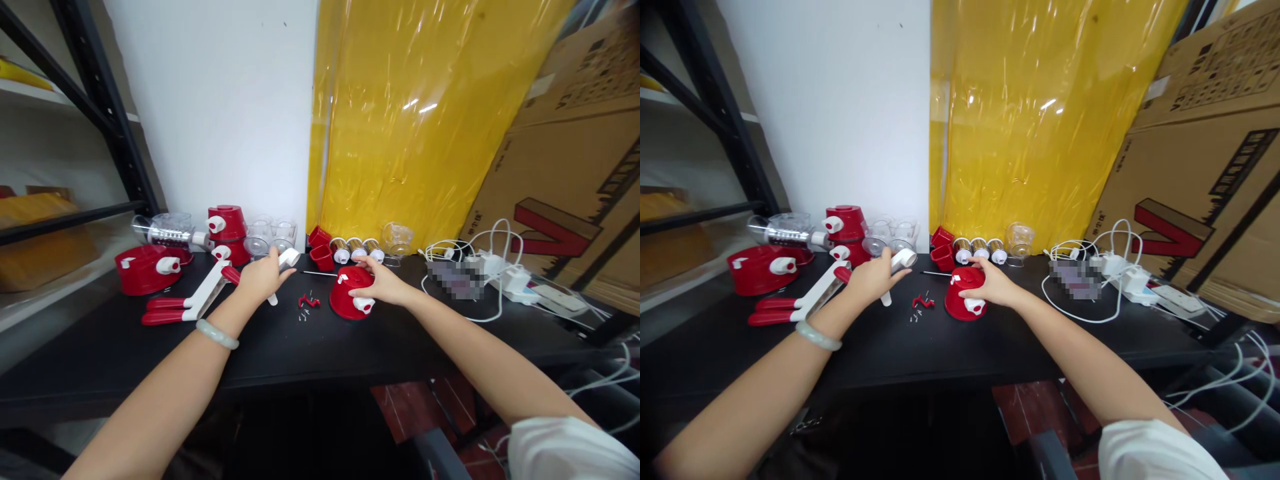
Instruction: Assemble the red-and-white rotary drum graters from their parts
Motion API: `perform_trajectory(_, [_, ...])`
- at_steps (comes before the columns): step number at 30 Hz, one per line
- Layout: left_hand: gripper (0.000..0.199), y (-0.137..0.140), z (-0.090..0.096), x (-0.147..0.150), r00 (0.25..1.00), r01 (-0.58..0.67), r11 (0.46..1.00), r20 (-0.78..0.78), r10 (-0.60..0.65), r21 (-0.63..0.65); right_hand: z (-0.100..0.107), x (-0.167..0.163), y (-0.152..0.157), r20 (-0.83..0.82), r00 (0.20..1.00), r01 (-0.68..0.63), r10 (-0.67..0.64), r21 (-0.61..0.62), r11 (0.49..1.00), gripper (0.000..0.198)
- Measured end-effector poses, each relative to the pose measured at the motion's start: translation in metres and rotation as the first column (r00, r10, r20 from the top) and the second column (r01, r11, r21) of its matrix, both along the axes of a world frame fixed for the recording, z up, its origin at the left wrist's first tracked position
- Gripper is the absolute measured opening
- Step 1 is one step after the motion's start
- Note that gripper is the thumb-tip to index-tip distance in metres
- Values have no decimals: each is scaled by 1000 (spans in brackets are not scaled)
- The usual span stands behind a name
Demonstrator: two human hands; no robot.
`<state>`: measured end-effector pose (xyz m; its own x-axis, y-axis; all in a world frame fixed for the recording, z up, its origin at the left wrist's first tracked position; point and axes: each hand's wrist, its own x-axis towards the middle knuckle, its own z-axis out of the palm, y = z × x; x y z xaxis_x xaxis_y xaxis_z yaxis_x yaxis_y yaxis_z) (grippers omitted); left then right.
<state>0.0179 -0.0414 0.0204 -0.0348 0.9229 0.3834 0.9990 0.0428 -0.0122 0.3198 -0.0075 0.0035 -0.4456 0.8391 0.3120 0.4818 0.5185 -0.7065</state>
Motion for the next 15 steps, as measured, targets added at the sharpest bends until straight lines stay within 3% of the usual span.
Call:
perform_trajectory(4, [41, -1, 0, 4, 998, 51, 997, -19, -53, -61, 14, 9, 10, 36, 999, -36, 33, 65, 997, 73])
perform_trajectory(6, [36, 1, -2, 3, 993, 107, 991, -43, -111, -79, 31, 19, 23, 54, 996, 60, -72, 198, 978, 55])
perform_trajectory(8, [35, 4, -3, 1, 986, 149, 986, -67, -154, -76, 51, 33, 41, 73, 945, 271, -319, 375, 887, 43])
perform_trajectory(9, [35, 5, -4, 0, 984, 159, 984, -72, -164, -76, 60, 40, 52, 67, 914, 343, -401, 401, 849, 42])
perform_trajectory(12, [36, 7, -5, -2, 982, 167, 980, -68, -175, -107, 77, 60, 85, 46, 809, 525, -586, 391, 756, 52])
perform_trajectory(15, [44, 7, -7, -1, 983, 161, 978, -66, -171, -136, 77, 72, 117, 41, 679, 693, -733, 294, 658, 69])
